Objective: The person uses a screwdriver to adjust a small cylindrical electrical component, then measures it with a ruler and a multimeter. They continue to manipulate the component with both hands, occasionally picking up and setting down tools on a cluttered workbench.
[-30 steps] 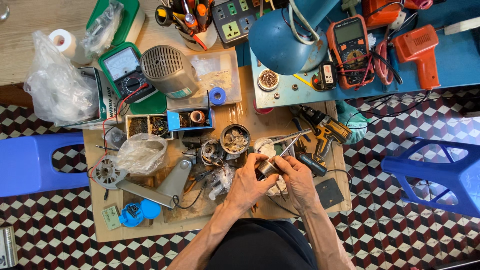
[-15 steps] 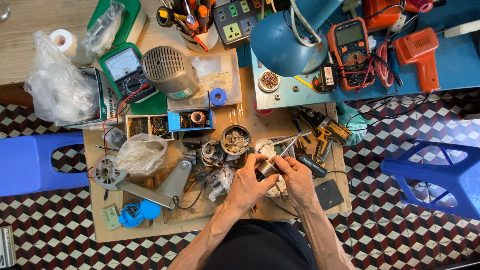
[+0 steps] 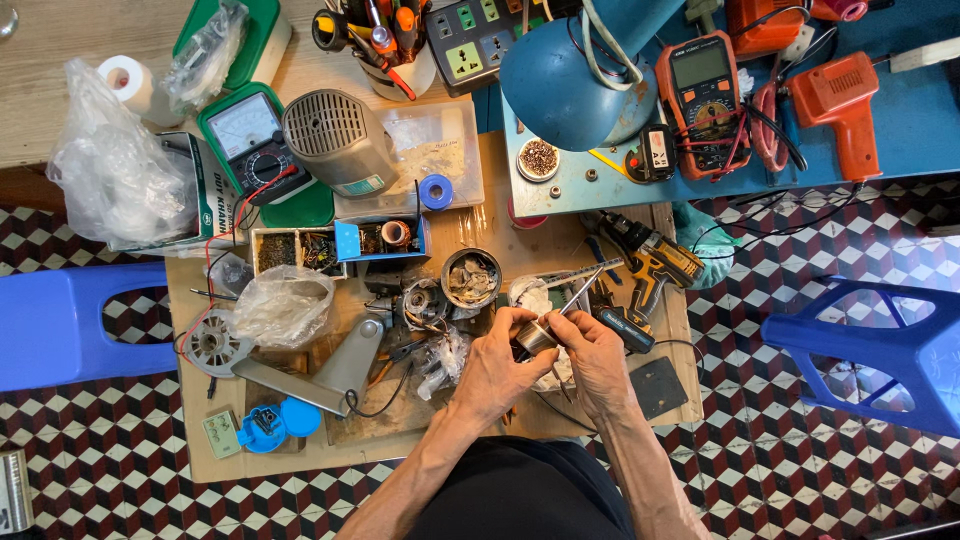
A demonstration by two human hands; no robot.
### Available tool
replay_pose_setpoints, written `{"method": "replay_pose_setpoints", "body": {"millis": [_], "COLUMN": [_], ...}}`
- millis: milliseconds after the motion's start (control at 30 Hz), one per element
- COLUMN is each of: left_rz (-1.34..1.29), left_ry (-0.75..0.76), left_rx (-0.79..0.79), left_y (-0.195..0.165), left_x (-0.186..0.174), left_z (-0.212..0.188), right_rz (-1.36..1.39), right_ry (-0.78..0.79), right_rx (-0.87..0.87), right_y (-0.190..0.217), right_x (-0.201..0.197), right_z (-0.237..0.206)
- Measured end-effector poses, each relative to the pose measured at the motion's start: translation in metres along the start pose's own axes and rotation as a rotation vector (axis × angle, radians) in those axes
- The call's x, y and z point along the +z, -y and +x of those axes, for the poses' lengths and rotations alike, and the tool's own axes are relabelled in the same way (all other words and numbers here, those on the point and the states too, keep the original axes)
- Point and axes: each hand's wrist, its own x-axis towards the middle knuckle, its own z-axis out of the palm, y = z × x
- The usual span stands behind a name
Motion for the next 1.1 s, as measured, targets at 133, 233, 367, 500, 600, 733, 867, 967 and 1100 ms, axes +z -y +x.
{"method": "replay_pose_setpoints", "body": {"millis": [133, 233, 367, 500, 600, 733, 867, 967, 1100], "left_rz": [-0.014, -0.01, -0.008, 0.005, 0.027, 0.036, 0.05, 0.074, 0.071], "left_ry": [0.012, -0.016, -0.016, -0.016, -0.015, 0.0, -0.039, -0.086, -0.08], "left_rx": [-0.014, 0.019, 0.011, 0.014, -0.035, -0.115, -0.056, 0.025, -0.002], "left_y": [-0.001, -0.001, 0.007, 0.007, -0.015, -0.037, 0.007, 0.066, 0.047], "left_x": [-0.001, -0.003, -0.001, 0.001, -0.008, -0.013, -0.008, -0.005, -0.011], "left_z": [0.0, 0.001, 0.001, -0.003, -0.008, -0.014, -0.013, -0.007, -0.011], "right_rz": [0.048, 0.041, 0.031, 0.07, 0.118, 0.17, 0.155, 0.184, 0.165], "right_ry": [0.018, 0.02, 0.033, 0.051, 0.033, -0.004, 0.045, 0.044, -0.058], "right_rx": [0.012, 0.013, 0.0, 0.001, -0.03, -0.007, -0.042, -0.078, -0.177], "right_y": [-0.002, -0.005, -0.013, -0.015, 0.006, 0.048, 0.042, -0.048, 0.011], "right_x": [0.001, 0.003, -0.004, -0.008, 0.004, 0.003, 0.002, 0.002, -0.02], "right_z": [0.0, 0.003, 0.007, 0.007, 0.003, 0.004, 0.015, 0.05, 0.067]}}
